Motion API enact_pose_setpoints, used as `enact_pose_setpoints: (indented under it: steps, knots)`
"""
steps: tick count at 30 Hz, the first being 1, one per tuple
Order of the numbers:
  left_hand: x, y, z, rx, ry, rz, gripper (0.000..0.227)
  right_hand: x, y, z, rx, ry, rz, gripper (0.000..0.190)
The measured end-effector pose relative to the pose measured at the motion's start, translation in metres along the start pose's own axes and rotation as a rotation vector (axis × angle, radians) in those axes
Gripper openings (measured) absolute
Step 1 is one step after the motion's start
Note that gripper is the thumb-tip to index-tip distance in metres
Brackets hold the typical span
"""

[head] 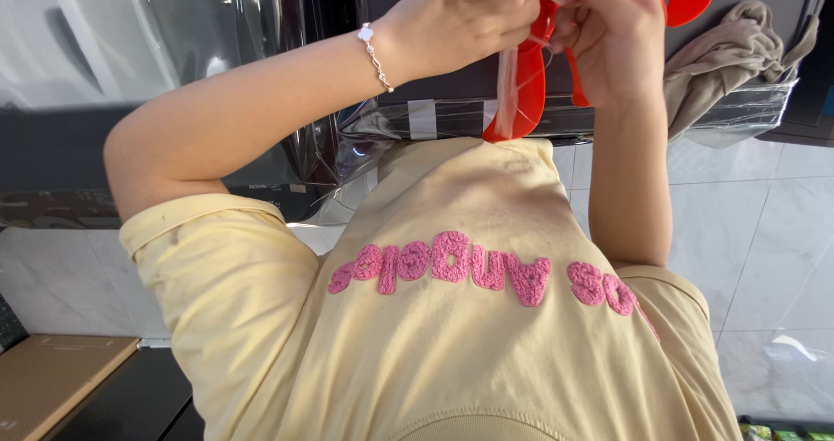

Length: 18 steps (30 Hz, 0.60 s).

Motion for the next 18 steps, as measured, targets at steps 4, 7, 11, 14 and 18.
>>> enact_pose_setpoints:
  steps: [4,7,11,14,18]
  knots:
    - [0.006,-0.022,0.0,-0.148,0.45,0.019,0.014,0.013,0.021,0.005,-0.048,0.299,-0.065,0.016]
    - [0.012,-0.037,-0.009,-0.211,0.426,0.123,0.021,0.016,0.041,-0.014,0.172,0.304,-0.167,0.014]
    - [0.038,-0.037,-0.014,-0.388,1.015,0.286,0.026,0.02,0.047,-0.025,0.108,0.196,-0.19,0.018]
    - [0.064,-0.022,-0.012,-0.635,1.42,0.37,0.029,0.016,0.049,-0.014,-0.084,0.367,-0.174,0.017]
    - [0.081,-0.012,-0.026,-0.959,2.075,0.399,0.032,0.024,0.053,0.005,-0.266,0.549,-0.165,0.008]
Point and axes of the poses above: each hand's wrist, its own y-axis away from the middle knuckle, its own x-axis out of the palm, z = x × y, the point moved 9 cm from there along -y, towards the middle knuckle, and after that the axes turned 2 degrees about y, right-handed, at the moved point
